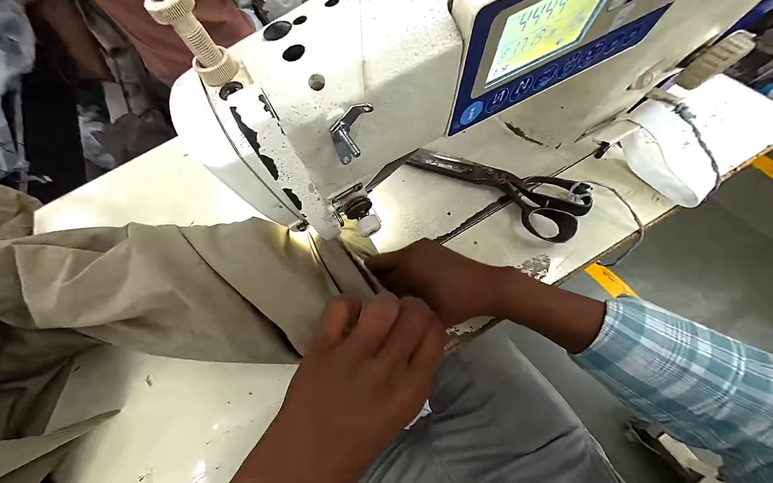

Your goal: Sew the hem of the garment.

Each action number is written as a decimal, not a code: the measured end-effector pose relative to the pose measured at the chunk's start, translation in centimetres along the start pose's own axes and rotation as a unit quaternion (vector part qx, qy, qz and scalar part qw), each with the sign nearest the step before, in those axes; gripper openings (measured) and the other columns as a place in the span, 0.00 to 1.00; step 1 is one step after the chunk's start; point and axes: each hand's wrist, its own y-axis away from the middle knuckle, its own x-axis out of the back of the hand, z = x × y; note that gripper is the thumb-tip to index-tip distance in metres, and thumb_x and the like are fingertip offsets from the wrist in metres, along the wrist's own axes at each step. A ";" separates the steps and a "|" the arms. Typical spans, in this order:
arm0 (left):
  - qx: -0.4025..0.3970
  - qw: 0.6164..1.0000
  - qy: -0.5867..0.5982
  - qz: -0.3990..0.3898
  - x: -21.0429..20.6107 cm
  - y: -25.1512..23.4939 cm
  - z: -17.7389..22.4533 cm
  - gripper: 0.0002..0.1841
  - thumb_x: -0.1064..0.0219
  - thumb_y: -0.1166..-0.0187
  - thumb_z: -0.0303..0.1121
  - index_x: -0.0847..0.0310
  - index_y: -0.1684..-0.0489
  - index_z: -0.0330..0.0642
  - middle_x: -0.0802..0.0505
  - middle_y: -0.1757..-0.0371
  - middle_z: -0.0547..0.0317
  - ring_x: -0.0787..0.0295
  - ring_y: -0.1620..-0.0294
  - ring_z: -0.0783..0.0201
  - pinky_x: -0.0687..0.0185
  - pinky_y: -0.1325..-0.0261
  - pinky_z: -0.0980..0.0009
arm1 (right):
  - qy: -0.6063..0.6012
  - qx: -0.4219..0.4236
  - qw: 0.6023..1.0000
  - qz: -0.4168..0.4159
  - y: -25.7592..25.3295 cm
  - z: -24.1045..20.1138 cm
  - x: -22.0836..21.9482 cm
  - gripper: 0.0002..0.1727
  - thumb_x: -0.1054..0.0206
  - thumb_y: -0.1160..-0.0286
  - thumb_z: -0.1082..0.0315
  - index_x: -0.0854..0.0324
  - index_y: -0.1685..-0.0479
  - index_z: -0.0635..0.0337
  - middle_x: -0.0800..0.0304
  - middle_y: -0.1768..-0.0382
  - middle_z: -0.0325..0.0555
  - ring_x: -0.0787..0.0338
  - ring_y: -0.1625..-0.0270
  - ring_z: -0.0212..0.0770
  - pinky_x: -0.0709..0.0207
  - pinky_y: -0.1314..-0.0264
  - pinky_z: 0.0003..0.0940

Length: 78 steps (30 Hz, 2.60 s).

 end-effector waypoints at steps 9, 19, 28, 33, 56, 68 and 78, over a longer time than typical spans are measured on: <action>0.160 0.978 -0.120 -0.066 2.8 9.6 -14.5 0.24 0.34 0.30 0.24 0.18 0.32 0.36 0.11 0.55 0.31 0.15 0.53 0.25 0.34 0.46 0.23 | -0.225 -0.058 0.967 0.104 1.7 -1.1 -1.5 0.18 0.20 0.29 0.58 0.11 0.49 0.62 0.06 0.56 0.39 0.08 0.53 0.27 0.11 0.49 0.26; 0.254 0.956 -0.070 -0.127 4.7 4.9 -3.2 0.27 0.42 0.22 0.27 0.23 0.20 0.40 0.11 0.34 0.33 0.16 0.32 0.29 0.40 0.28 0.25 | 0.010 -0.058 0.995 0.075 2.5 -1.7 -3.3 0.15 0.24 0.28 0.50 0.07 0.68 0.53 0.09 0.60 0.36 0.10 0.58 0.30 0.14 0.55 0.33; 0.187 0.972 -0.056 -0.134 -2.5 -2.9 -2.6 0.31 0.43 0.15 0.51 0.29 0.94 0.43 0.22 0.85 0.55 0.19 0.84 0.51 0.27 0.84 0.52 | 0.070 -0.041 0.995 0.057 2.2 -1.8 -3.5 0.19 0.28 0.24 0.46 0.08 0.69 0.53 0.12 0.64 0.38 0.12 0.58 0.35 0.17 0.57 0.36; 0.203 0.936 0.032 -0.286 0.0 -2.9 -5.1 0.27 0.19 0.34 0.48 0.17 0.41 0.44 0.07 0.60 0.53 0.08 0.66 0.48 0.13 0.67 0.42 | 0.055 -0.027 0.997 0.040 2.0 -1.9 -3.3 0.15 0.28 0.21 0.52 0.09 0.69 0.51 0.16 0.64 0.37 0.14 0.61 0.35 0.19 0.61 0.36; 0.294 0.945 0.110 -0.095 -5.0 0.3 -2.8 0.28 0.26 0.34 0.31 0.14 0.28 0.44 0.06 0.51 0.49 0.07 0.62 0.51 0.12 0.64 0.47 | -0.085 -0.262 0.941 0.199 2.3 -5.2 0.0 0.09 0.35 0.30 0.62 0.14 0.54 0.49 0.16 0.62 0.34 0.22 0.74 0.31 0.27 0.77 0.32; 0.284 0.931 0.181 -0.141 -4.1 0.2 -3.9 0.33 0.26 0.30 0.29 0.22 0.19 0.51 0.13 0.31 0.55 0.09 0.48 0.52 0.12 0.57 0.46 | -0.003 -0.345 0.935 0.086 -1.1 -3.1 0.4 0.21 0.39 0.19 0.63 0.24 0.28 0.52 0.17 0.75 0.38 0.17 0.75 0.42 0.22 0.73 0.48; 0.264 0.915 0.200 -0.229 -3.4 -1.7 -4.8 0.17 0.35 0.25 0.33 0.11 0.40 0.48 0.14 0.42 0.58 0.11 0.53 0.55 0.14 0.59 0.46 | 0.180 -0.133 0.972 0.072 1.5 -6.0 1.9 0.15 0.41 0.27 0.71 0.11 0.49 0.51 0.11 0.42 0.37 0.12 0.52 0.41 0.17 0.61 0.41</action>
